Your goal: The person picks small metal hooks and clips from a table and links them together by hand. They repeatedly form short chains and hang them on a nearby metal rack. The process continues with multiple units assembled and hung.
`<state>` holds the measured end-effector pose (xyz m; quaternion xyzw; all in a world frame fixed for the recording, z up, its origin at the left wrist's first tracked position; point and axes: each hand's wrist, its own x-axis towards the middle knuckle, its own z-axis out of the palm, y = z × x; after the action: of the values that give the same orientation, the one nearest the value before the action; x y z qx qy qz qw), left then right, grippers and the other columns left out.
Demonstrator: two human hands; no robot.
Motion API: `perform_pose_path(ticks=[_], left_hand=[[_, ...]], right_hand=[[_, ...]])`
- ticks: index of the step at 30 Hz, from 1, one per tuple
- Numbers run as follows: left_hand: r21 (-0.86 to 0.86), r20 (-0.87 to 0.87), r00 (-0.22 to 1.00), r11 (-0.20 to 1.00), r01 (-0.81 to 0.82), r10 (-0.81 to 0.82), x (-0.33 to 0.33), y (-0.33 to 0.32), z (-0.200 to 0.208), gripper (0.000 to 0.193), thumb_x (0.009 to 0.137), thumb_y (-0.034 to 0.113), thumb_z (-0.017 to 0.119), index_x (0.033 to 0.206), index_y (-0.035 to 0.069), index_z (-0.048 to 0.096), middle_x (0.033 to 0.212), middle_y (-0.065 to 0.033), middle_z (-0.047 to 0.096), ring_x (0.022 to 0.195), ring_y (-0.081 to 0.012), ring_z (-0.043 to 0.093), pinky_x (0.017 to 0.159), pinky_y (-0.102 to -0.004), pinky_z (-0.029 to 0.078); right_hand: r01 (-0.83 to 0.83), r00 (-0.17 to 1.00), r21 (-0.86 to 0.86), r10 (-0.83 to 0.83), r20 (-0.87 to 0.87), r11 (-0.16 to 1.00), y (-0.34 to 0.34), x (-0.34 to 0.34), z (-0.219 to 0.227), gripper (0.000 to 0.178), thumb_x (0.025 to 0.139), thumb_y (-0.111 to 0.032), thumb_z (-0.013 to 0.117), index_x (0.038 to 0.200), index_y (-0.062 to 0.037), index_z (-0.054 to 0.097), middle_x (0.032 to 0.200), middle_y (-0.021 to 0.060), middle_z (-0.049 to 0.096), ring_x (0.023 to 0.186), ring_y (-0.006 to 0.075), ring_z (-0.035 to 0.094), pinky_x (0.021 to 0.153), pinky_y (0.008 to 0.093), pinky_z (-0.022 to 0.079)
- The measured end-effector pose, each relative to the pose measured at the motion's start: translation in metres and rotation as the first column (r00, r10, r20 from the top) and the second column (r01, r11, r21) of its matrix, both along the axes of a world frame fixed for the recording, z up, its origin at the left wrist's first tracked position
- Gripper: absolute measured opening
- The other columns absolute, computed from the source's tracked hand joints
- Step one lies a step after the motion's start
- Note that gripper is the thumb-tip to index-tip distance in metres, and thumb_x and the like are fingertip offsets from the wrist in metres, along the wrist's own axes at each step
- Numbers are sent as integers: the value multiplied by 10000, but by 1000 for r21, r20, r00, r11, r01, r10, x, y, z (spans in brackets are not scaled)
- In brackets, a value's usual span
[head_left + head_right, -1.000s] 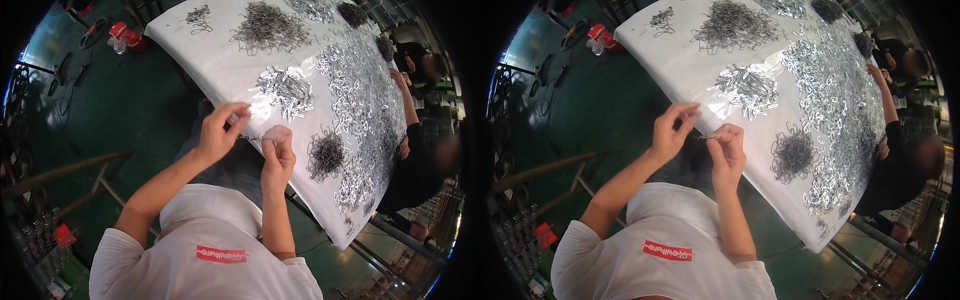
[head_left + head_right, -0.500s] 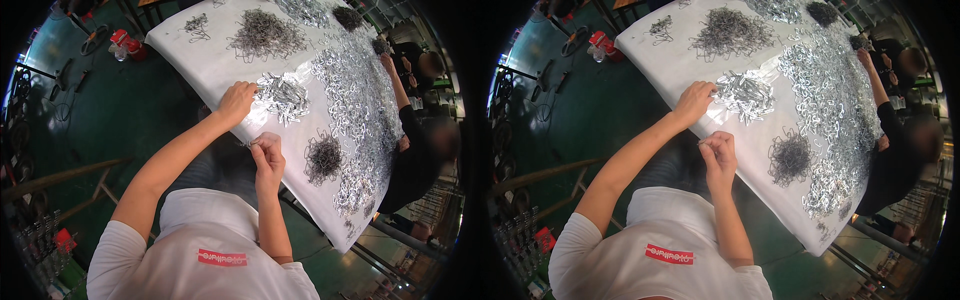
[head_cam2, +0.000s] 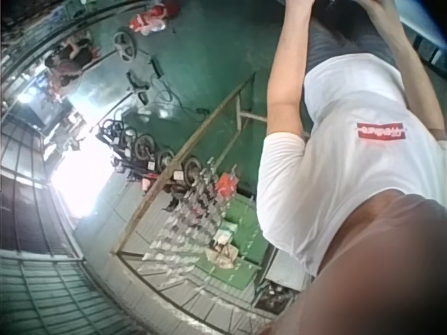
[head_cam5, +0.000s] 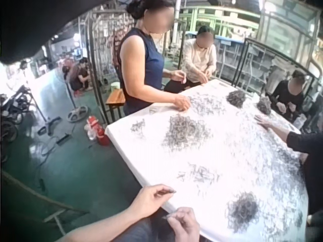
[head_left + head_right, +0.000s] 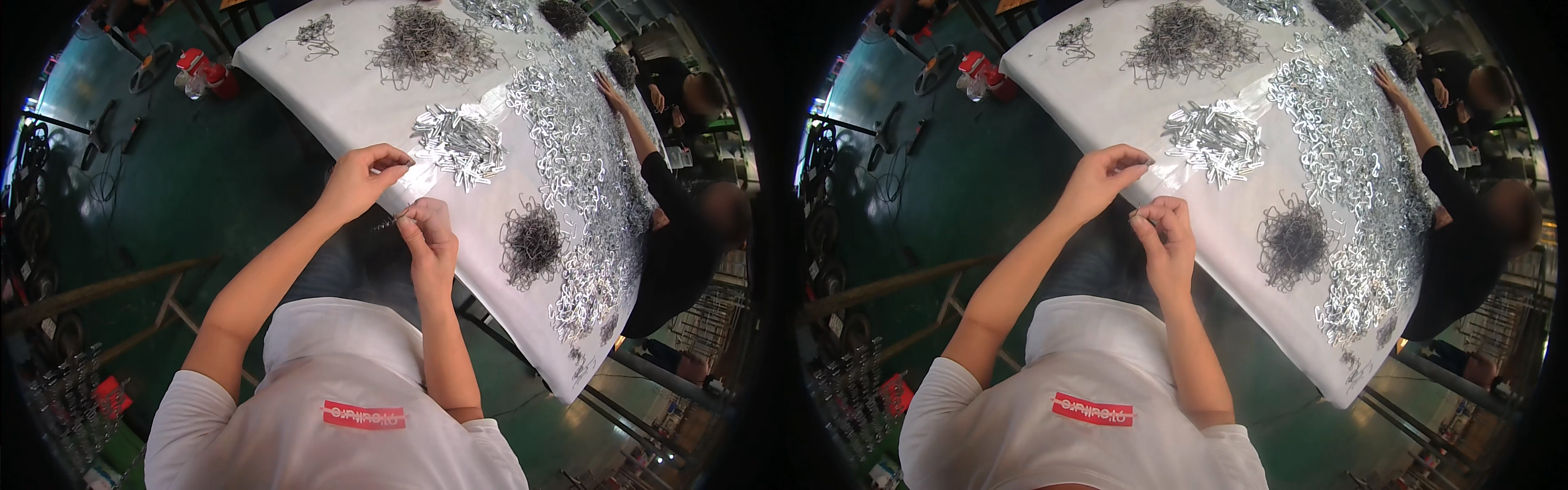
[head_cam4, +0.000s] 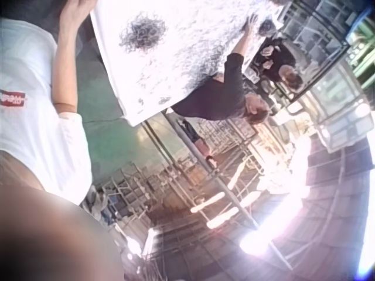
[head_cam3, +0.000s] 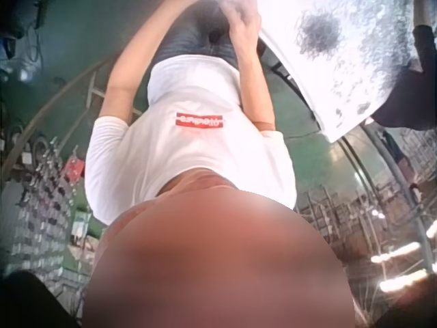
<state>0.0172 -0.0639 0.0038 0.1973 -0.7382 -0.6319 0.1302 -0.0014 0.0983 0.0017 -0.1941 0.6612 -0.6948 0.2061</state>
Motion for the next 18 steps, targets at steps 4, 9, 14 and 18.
perform_pose_path(ticks=[4,9,14,18], left_hand=[[245,-10,1000,969,5,-3,26,6,23,160,855,70,677,985,-22,684,877,-44,699,806,-82,636,742,-233,505],[270,-37,999,963,19,-10,39,9,38,137,884,51,653,991,-33,672,885,-41,683,811,-79,624,763,-219,499],[145,-106,994,989,25,-9,42,5,32,127,846,5,668,970,-23,679,1005,-71,668,819,-77,609,730,-216,489],[37,-188,982,999,23,-16,44,0,25,134,810,-24,680,942,-2,687,1074,-83,642,777,-73,580,687,-214,474]], right_hand=[[-14,1000,46,16,-27,999,-4,-3,1,95,849,-134,699,905,-64,668,985,22,519,831,124,492,693,241,399],[-28,998,37,31,-62,999,-11,-5,0,99,846,-141,701,900,-64,670,988,28,525,888,140,506,723,252,401],[-56,994,93,64,-92,994,-15,-9,-7,103,847,-134,697,908,-57,665,975,32,539,898,153,531,732,268,417],[-146,989,107,146,5,983,-16,-27,-4,126,852,-136,690,930,-40,662,944,40,592,890,158,577,731,284,441]])
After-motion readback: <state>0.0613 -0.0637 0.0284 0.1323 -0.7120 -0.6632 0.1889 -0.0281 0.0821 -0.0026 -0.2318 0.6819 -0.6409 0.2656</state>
